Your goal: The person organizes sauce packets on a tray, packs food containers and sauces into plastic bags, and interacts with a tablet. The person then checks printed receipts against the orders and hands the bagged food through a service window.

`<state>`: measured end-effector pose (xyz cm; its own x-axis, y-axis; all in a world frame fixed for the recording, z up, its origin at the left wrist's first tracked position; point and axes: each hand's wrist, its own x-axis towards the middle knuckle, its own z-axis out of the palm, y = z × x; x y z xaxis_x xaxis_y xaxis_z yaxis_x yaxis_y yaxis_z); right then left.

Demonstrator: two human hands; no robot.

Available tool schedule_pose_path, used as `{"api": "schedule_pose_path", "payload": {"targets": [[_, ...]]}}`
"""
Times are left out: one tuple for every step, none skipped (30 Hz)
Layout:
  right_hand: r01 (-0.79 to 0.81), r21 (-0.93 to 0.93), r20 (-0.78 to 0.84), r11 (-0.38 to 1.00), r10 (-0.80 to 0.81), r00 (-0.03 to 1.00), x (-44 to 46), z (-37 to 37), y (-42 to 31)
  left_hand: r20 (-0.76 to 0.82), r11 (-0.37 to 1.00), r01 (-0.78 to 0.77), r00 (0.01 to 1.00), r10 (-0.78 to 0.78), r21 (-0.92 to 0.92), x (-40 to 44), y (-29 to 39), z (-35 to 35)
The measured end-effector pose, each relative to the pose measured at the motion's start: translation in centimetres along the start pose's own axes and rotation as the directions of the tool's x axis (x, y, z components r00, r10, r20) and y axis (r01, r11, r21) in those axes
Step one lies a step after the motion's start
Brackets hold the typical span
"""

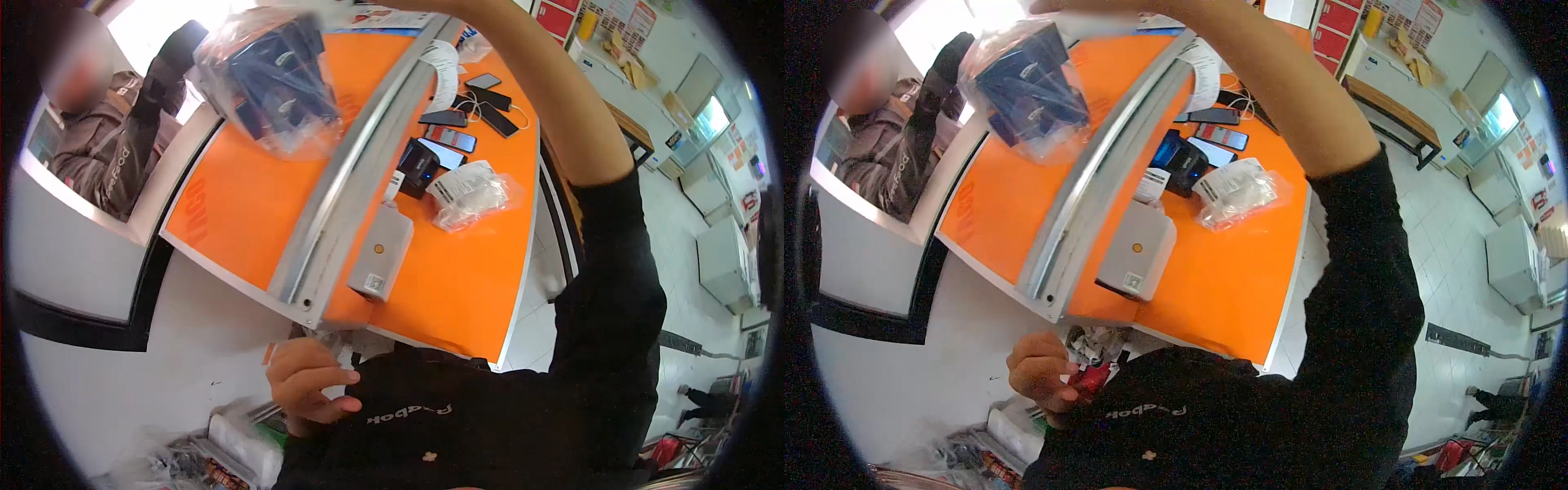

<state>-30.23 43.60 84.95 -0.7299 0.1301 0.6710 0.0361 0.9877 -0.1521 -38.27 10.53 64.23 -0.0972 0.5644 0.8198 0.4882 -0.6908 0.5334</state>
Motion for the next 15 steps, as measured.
{"api": "schedule_pose_path", "payload": {"targets": [[-0.017, -0.047, 0.042, 0.999, 0.019, 0.999, -1.6, -1.0, -0.2, 0.014, 1.000, 0.004, 1.000, -0.004, 0.026, 0.0, 0.1, 0.3], [-0.028, -0.090, 0.087, 0.996, 0.035, 0.996, -3.0, -2.0, -0.3, 0.023, 0.998, 0.011, 1.000, -0.012, 0.055, 0.1, 0.3, 0.7], [-0.031, -0.131, 0.132, 0.991, 0.048, 0.990, -4.4, -2.9, -0.6, 0.059, 0.999, 0.025, 0.998, -0.028, 0.041, 0.2, 0.5, 1.1], [-0.107, -0.127, 0.157, 0.986, 0.126, 0.980, -5.9, -3.5, -0.9, 0.089, 0.999, 0.042, 0.995, -0.045, 0.032, 0.5, 0.8, 1.6], [-0.177, -0.122, 0.187, 0.977, 0.198, 0.962, -7.4, -3.8, -1.0, 0.113, 0.998, 0.063, 0.991, -0.066, 0.026, 0.8, 1.2, 2.1], [-0.068, -0.167, 0.125, 0.984, 0.090, 0.988, -9.3, -3.2, -0.2, 0.145, 0.994, 0.101, 0.984, -0.105, 0.038, 0.9, 1.7, 2.6], [0.043, -0.212, 0.067, 0.976, -0.030, 0.997, -11.4, -2.3, 0.5, 0.169, 0.989, 0.139, 0.975, -0.146, 0.053, 0.8, 2.4, 3.2], [0.010, -0.116, 0.098, 0.993, 0.001, 0.995, -13.0, -2.0, 0.3, 0.186, 0.981, 0.179, 0.964, -0.189, 0.071, 0.6, 2.9, 3.8], [-0.024, -0.015, 0.139, 1.000, 0.026, 0.990, -14.5, -1.7, 0.1, 0.202, 0.984, 0.158, 0.964, -0.172, 0.087, 0.6, 3.1, 4.4], [-0.151, 0.015, 0.290, 0.988, 0.141, 0.947, -15.8, -1.3, 0.1, 0.206, 0.979, 0.180, 0.959, -0.196, 0.092, 0.2, 3.4, 5.2], [-0.272, 0.018, 0.442, 0.962, 0.237, 0.865, -16.9, -0.9, 0.4, 0.208, 0.973, 0.206, 0.952, -0.223, 0.099, -0.4, 3.7, 5.9], [-0.260, 0.064, 0.537, 0.964, 0.186, 0.823, -18.3, -0.2, 0.9, 0.206, 0.966, 0.236, 0.945, -0.254, 0.105, -0.9, 4.2, 6.7], [-0.251, 0.110, 0.625, 0.962, 0.129, 0.770, -19.9, 0.7, 1.8, 0.176, 0.958, 0.252, 0.946, -0.274, 0.134, -1.2, 4.8, 7.8], [-0.251, 0.098, 0.699, 0.963, 0.113, 0.706, -22.4, 2.3, 3.7, 0.170, 0.939, 0.310, 0.927, -0.333, 0.149, -1.9, 5.4, 8.7], [-0.239, 0.085, 0.762, 0.967, 0.092, 0.641, -24.3, 4.1, 5.2, 0.159, 0.917, 0.363, 0.908, -0.389, 0.166, -2.8, 5.8, 9.6]]}}
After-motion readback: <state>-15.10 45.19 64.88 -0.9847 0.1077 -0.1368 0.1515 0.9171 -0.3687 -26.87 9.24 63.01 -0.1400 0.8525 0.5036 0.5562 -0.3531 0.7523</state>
